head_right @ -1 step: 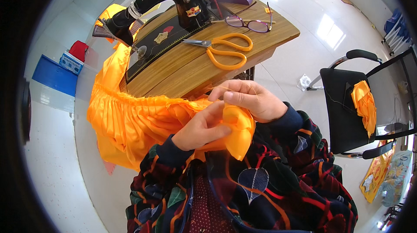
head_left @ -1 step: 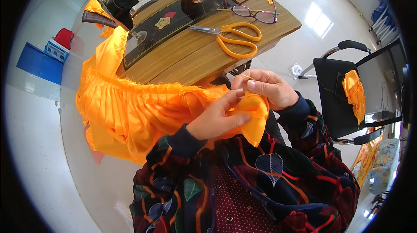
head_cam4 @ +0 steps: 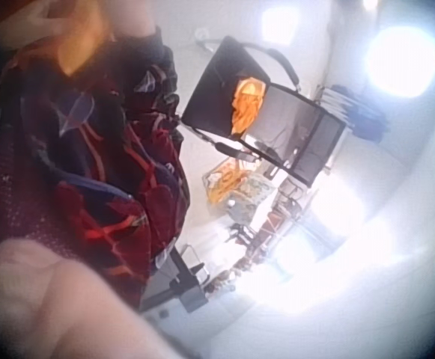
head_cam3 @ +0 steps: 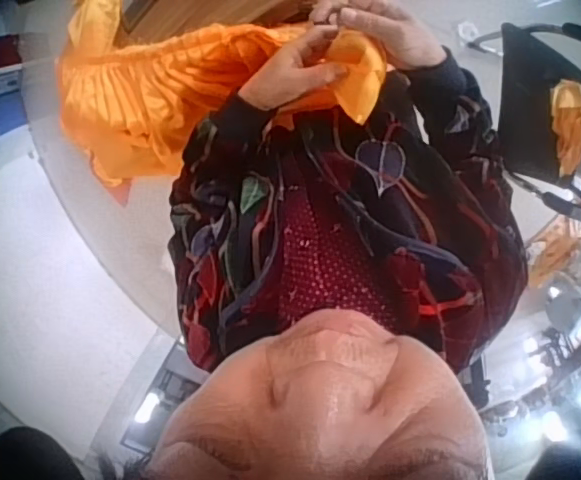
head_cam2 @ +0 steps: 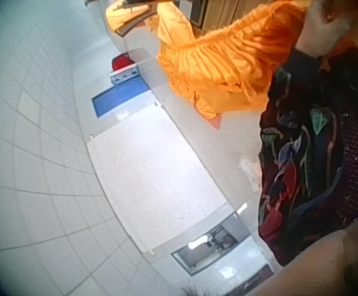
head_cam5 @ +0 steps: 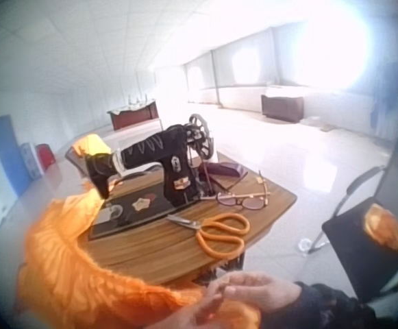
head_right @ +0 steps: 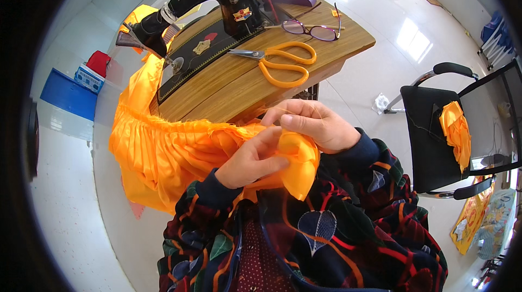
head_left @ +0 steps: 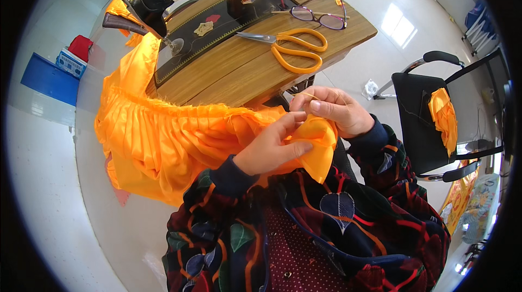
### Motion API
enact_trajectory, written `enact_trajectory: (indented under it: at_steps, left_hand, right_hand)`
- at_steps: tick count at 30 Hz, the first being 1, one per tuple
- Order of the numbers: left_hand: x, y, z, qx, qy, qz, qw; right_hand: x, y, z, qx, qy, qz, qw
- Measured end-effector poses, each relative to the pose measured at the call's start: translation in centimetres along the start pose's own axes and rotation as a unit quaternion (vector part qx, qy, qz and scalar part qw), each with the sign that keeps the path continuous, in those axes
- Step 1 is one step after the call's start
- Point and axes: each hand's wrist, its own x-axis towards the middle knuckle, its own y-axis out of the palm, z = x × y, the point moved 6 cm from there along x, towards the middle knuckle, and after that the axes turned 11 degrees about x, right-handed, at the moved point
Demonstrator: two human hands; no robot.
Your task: The person handles a large piece of orange fabric, unfolding and aligning it on a table. They use scissors to cut a strip from the fabric, then continue to fold and arrange the remaining material.
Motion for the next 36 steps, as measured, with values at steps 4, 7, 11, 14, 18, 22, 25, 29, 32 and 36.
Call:
enact_trajectory:
  at_steps: [4, 7, 11, 14, 18, 22, 25, 29, 32, 36]
  left_hand:
    - [-0.8, -0.6, 0.3, 0.013, -0.023, -0.017, 1.000]
    - [-1.6, -0.6, 0.2, 0.016, 0.012, -0.023, 1.000]
    - [-2.1, -0.4, 0.4, 0.053, 0.078, -0.041, 0.995]
    - [-2.1, -0.3, 1.0, 0.058, 0.075, -0.037, 0.995]
    - [-2.1, 0.0, 1.0, 0.024, 0.066, -0.015, 0.997]
    - [-2.2, -0.1, 1.1, -0.051, 0.031, -0.048, 0.997]
    - [-2.0, -0.4, 1.5, -0.027, 0.001, -0.079, 0.997]
    - [-2.1, -1.1, 1.8, 0.007, 0.012, -0.142, 0.990]
    - [-2.9, -1.2, 1.5, 0.038, 0.011, -0.177, 0.983]
    - [-4.3, -0.1, 0.2, 0.068, 0.027, -0.153, 0.986]
  right_hand:
    - [-0.2, -0.6, 1.2, -0.111, -0.022, -0.026, 0.993]
    - [-0.1, -1.3, 1.7, -0.158, -0.056, -0.073, 0.983]
    - [-0.3, -1.5, 2.0, -0.101, -0.043, -0.028, 0.994]
    - [-0.3, -2.0, 2.2, -0.095, -0.037, -0.029, 0.994]
    - [-0.4, -2.2, 2.2, -0.102, -0.047, -0.035, 0.993]
    - [-0.3, -2.0, 1.9, -0.125, -0.037, -0.025, 0.991]
    - [-0.3, -1.6, 1.5, -0.150, -0.025, -0.004, 0.988]
    - [-0.3, -1.9, 0.8, -0.236, 0.044, 0.002, 0.971]
    - [-0.1, -1.9, 0.3, -0.320, 0.048, 0.028, 0.946]
    - [-0.5, -2.5, -0.4, -0.473, 0.099, 0.038, 0.875]
